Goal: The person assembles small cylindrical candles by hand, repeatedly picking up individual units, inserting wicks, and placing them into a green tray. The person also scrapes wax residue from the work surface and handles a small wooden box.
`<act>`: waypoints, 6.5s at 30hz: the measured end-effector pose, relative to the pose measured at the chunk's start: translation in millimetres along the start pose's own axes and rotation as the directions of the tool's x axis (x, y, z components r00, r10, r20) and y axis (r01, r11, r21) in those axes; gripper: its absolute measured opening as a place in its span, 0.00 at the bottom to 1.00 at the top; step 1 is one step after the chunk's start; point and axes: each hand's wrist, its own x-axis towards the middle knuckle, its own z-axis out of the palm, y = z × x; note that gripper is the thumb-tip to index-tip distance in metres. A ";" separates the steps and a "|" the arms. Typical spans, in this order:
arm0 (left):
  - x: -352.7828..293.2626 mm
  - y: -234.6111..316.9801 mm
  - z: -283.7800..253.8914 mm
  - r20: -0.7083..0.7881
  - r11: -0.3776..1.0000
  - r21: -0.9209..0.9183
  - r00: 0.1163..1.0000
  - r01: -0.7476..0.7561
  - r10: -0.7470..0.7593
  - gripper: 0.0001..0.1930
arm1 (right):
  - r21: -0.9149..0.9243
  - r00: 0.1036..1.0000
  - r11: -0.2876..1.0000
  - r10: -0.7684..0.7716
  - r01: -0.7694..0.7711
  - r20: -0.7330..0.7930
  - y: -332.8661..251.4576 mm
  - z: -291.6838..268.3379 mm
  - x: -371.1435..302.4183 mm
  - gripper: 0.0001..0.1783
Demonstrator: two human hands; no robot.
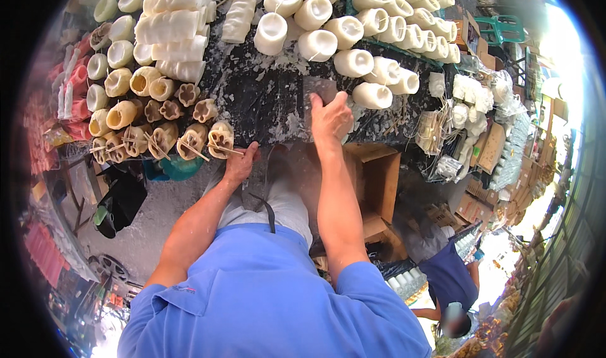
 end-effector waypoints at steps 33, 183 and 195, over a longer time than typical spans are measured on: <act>18.7 159.2 58.7 0.153 0.473 0.774 0.848 -0.422 0.508 0.35 | 0.756 0.892 0.491 0.119 -0.434 0.435 159.4 16.5 -119.6 0.20; -70.1 260.7 -74.5 -0.179 0.886 0.303 0.892 -0.352 0.416 0.32 | 0.151 0.756 0.901 -0.424 0.406 0.499 105.0 -87.8 -2.6 0.27; 79.4 391.2 -275.0 0.090 -0.013 0.966 0.286 -0.259 0.954 0.38 | 0.304 0.675 0.785 -0.619 0.539 0.401 -33.0 -94.2 -41.9 0.27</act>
